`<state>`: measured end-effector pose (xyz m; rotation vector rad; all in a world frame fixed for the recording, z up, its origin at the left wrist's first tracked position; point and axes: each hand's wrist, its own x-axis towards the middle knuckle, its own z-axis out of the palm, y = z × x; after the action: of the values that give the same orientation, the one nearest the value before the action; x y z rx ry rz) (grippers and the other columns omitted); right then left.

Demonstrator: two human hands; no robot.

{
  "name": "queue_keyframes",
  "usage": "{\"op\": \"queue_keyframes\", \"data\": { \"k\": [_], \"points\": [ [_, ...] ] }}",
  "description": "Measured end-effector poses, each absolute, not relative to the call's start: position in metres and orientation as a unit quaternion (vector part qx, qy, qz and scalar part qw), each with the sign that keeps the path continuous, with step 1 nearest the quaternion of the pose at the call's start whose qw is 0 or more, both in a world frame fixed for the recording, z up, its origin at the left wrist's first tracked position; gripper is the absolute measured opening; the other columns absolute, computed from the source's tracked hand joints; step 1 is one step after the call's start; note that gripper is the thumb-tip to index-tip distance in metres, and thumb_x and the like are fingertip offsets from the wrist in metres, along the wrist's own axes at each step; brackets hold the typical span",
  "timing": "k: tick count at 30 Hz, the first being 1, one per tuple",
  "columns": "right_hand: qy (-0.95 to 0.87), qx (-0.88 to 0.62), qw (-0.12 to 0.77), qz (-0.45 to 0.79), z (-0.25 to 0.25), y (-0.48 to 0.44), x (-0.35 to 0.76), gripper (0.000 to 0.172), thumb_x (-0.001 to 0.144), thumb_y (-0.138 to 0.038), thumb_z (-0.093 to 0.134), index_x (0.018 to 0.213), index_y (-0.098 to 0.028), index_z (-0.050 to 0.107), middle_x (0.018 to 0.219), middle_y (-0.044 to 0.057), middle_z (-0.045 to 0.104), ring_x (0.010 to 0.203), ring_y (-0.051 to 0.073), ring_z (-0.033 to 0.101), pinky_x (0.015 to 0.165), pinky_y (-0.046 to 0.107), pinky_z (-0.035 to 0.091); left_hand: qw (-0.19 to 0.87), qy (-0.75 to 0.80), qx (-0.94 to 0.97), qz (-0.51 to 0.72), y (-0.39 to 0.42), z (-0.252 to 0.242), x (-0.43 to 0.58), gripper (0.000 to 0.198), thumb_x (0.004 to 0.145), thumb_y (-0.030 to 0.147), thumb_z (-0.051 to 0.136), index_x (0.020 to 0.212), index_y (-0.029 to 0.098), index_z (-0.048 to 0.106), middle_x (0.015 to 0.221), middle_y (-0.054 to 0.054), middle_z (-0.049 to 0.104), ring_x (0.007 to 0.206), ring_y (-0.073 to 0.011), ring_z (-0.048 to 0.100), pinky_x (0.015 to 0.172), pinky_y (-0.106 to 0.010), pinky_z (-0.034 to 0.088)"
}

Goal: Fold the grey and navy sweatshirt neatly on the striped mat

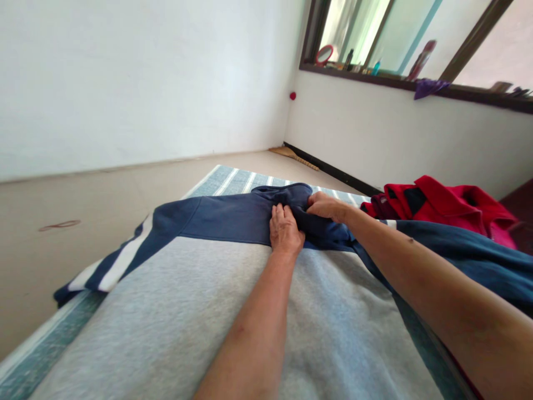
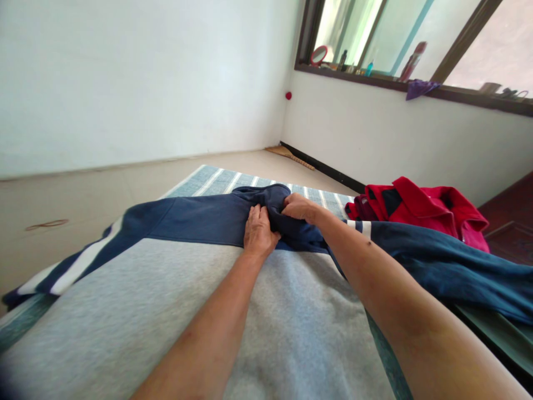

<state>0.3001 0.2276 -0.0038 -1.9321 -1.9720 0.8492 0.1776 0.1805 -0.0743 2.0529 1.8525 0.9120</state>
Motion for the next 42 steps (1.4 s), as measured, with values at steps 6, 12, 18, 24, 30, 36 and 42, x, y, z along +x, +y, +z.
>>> {"op": "queue_keyframes", "data": {
  "k": [6,12,18,24,30,36,42],
  "points": [
    [-0.693,-0.691,0.154,0.136,-0.014,0.242,0.319,0.020,0.065,-0.012,0.052,0.076,-0.015,0.068,0.063,0.001,0.062,0.059,0.013,0.055,0.049,0.020,0.035,0.078,0.644,0.700,0.299,0.179,-0.073,0.180,0.077,0.071,0.027,0.072,0.135,0.006,0.036,0.145,-0.021,0.034,0.138,-0.0317,0.024,0.111,-0.040,0.026],
    [-0.720,-0.677,0.139,0.057,-0.032,0.251,0.318,0.026,0.064,-0.010,0.052,0.077,-0.020,0.071,0.068,0.002,0.066,0.068,0.014,0.058,0.055,0.021,0.036,0.115,0.648,0.702,0.273,0.181,-0.070,0.175,0.064,0.071,0.015,0.068,0.129,0.011,0.043,0.142,-0.018,0.040,0.135,-0.0277,0.031,0.110,-0.037,0.030],
    [-0.718,-0.680,0.149,-0.002,-0.028,0.249,0.322,0.024,0.080,-0.021,0.049,0.089,-0.021,0.071,0.080,0.004,0.069,0.073,0.016,0.060,0.061,0.022,0.038,0.108,0.644,0.705,0.278,0.182,-0.073,0.174,0.053,0.071,0.018,0.067,0.121,0.012,0.049,0.141,-0.017,0.042,0.135,-0.0280,0.033,0.108,-0.038,0.031],
    [-0.766,-0.611,0.141,-0.142,-0.031,0.209,0.312,0.035,0.094,-0.031,0.034,0.098,-0.018,0.065,0.097,0.010,0.065,0.088,0.021,0.058,0.072,0.028,0.037,0.109,0.639,0.698,0.304,0.184,-0.077,0.174,0.047,0.074,0.014,0.063,0.120,0.011,0.051,0.140,-0.018,0.043,0.133,-0.0274,0.034,0.108,-0.039,0.032],
    [-0.817,-0.567,0.059,-0.088,-0.062,0.182,0.315,0.024,0.090,-0.039,0.051,0.092,-0.021,0.066,0.093,0.006,0.063,0.091,0.019,0.056,0.073,0.026,0.040,0.114,0.637,0.691,0.322,0.187,-0.078,0.173,0.049,0.073,0.005,0.055,0.122,0.007,0.052,0.138,-0.019,0.045,0.132,-0.0261,0.038,0.108,-0.037,0.033],
    [-0.794,-0.594,0.131,-0.019,-0.077,0.190,0.327,0.037,0.085,-0.051,0.055,0.104,-0.021,0.064,0.106,0.005,0.061,0.101,0.020,0.054,0.085,0.029,0.041,0.108,0.637,0.691,0.323,0.191,-0.079,0.172,0.050,0.072,0.005,0.053,0.123,0.006,0.052,0.137,-0.018,0.047,0.130,-0.0243,0.040,0.108,-0.036,0.033],
    [-0.776,-0.609,0.163,-0.003,-0.082,0.191,0.328,0.034,0.083,-0.048,0.059,0.103,-0.021,0.064,0.109,0.006,0.061,0.103,0.020,0.053,0.087,0.031,0.041,0.096,0.639,0.685,0.337,0.190,-0.077,0.170,0.046,0.072,0.003,0.051,0.117,0.009,0.055,0.133,-0.016,0.051,0.127,-0.0229,0.043,0.106,-0.035,0.034]
  ]
}}
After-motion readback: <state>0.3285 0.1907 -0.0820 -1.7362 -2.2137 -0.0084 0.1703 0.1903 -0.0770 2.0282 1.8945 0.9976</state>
